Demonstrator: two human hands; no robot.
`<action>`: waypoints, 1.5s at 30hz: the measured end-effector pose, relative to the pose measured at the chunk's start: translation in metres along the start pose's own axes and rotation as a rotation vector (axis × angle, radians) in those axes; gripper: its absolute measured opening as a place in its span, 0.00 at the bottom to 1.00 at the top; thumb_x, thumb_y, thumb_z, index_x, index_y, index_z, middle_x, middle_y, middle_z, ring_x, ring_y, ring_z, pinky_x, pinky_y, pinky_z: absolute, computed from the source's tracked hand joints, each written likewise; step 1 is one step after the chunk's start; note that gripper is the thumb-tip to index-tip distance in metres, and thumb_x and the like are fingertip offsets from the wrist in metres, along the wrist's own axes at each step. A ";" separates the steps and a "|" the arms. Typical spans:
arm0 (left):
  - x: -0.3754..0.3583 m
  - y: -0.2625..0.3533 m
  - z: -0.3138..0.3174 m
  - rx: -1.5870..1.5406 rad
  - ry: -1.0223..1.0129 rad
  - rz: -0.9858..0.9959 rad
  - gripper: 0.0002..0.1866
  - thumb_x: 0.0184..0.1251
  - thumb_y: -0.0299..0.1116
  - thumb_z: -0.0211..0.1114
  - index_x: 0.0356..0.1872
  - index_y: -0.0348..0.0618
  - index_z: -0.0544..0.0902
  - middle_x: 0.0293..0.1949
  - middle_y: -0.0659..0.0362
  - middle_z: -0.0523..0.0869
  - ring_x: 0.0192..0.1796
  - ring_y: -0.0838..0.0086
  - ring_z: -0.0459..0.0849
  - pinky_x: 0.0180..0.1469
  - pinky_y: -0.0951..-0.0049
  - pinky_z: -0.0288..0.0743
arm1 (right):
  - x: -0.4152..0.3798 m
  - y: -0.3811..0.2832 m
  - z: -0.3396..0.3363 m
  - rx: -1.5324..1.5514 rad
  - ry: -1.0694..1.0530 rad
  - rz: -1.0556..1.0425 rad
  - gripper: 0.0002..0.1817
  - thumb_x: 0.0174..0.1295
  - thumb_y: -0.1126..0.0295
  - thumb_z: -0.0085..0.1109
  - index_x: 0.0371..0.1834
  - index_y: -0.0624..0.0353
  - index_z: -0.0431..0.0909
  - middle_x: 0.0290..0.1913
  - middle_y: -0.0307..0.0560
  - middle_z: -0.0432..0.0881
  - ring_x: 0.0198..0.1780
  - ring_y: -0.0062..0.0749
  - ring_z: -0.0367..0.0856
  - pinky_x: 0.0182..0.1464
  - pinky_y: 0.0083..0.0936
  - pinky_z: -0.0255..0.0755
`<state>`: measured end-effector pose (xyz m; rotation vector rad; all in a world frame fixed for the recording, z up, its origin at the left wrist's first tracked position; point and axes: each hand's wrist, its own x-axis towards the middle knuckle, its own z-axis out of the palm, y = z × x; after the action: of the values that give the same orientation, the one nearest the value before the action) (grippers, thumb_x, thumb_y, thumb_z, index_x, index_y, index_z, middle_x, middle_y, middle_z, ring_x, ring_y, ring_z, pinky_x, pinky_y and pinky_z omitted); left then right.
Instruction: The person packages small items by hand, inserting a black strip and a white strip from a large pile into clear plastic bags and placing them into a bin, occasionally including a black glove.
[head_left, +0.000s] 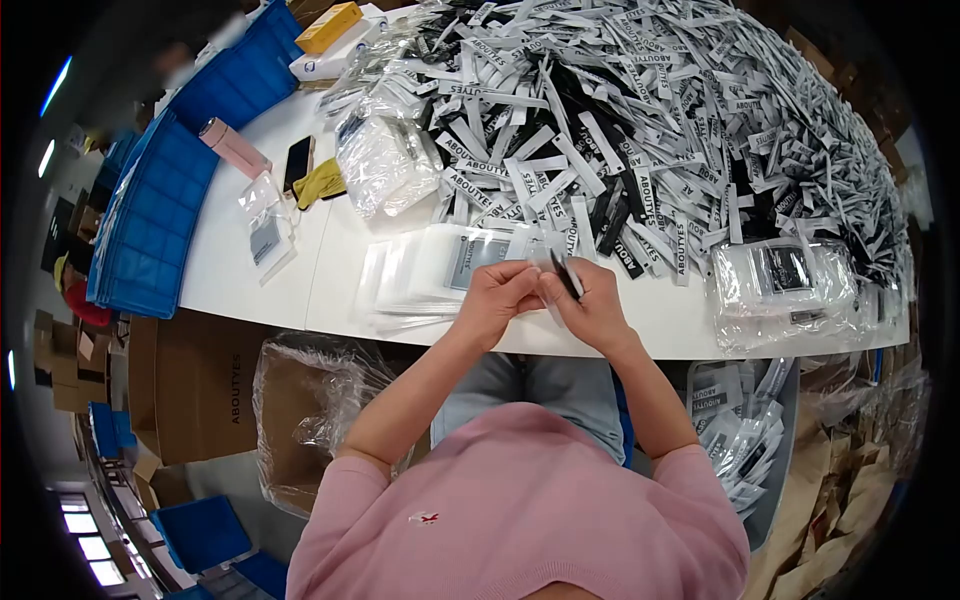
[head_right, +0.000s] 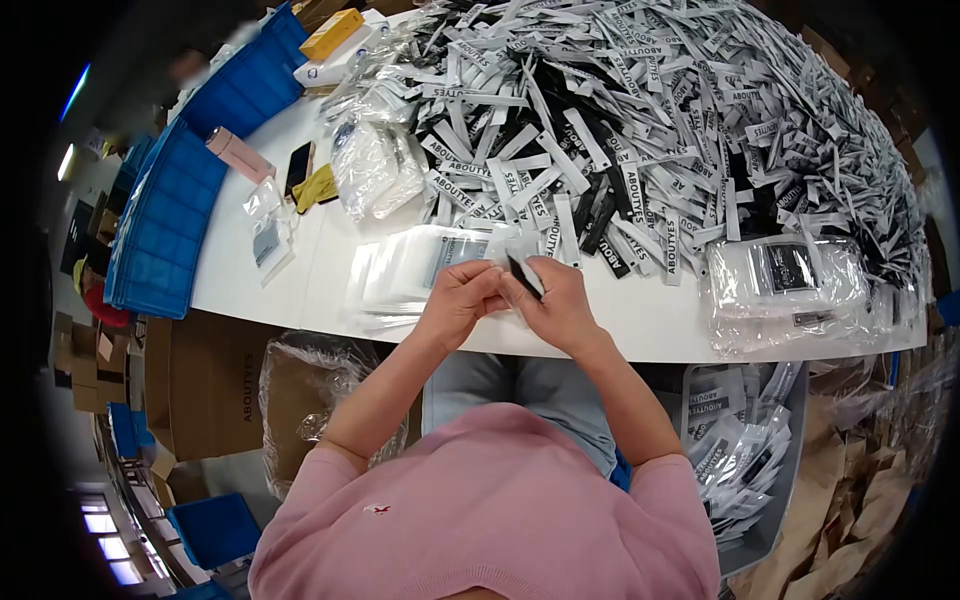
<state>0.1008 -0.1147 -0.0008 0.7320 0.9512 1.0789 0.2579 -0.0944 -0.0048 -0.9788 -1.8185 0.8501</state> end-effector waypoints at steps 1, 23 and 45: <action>0.000 0.002 0.002 -0.040 -0.045 0.016 0.10 0.65 0.29 0.58 0.42 0.33 0.80 0.35 0.59 0.83 0.37 0.78 0.82 0.42 0.77 0.78 | 0.002 0.001 0.002 0.043 0.051 0.029 0.08 0.58 0.69 0.59 0.31 0.64 0.77 0.20 0.47 0.74 0.21 0.31 0.72 0.25 0.26 0.65; 0.032 0.011 -0.005 0.811 0.051 0.688 0.09 0.43 0.19 0.64 0.30 0.37 0.83 0.21 0.55 0.81 0.22 0.75 0.80 0.26 0.76 0.73 | -0.004 -0.011 -0.002 -0.306 -0.032 -0.388 0.10 0.41 0.78 0.59 0.29 0.63 0.72 0.25 0.52 0.74 0.24 0.48 0.74 0.24 0.34 0.67; 0.030 0.006 0.010 1.359 0.111 1.130 0.29 0.40 0.28 0.65 0.52 0.50 0.77 0.24 0.61 0.76 0.29 0.66 0.79 0.25 0.68 0.73 | 0.009 0.043 0.022 0.119 0.023 0.222 0.19 0.65 0.54 0.48 0.35 0.63 0.71 0.28 0.49 0.77 0.26 0.38 0.77 0.25 0.29 0.68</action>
<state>0.1132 -0.0852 0.0003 2.5559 1.3583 1.3015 0.2476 -0.0702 -0.0465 -1.1228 -1.6399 1.0651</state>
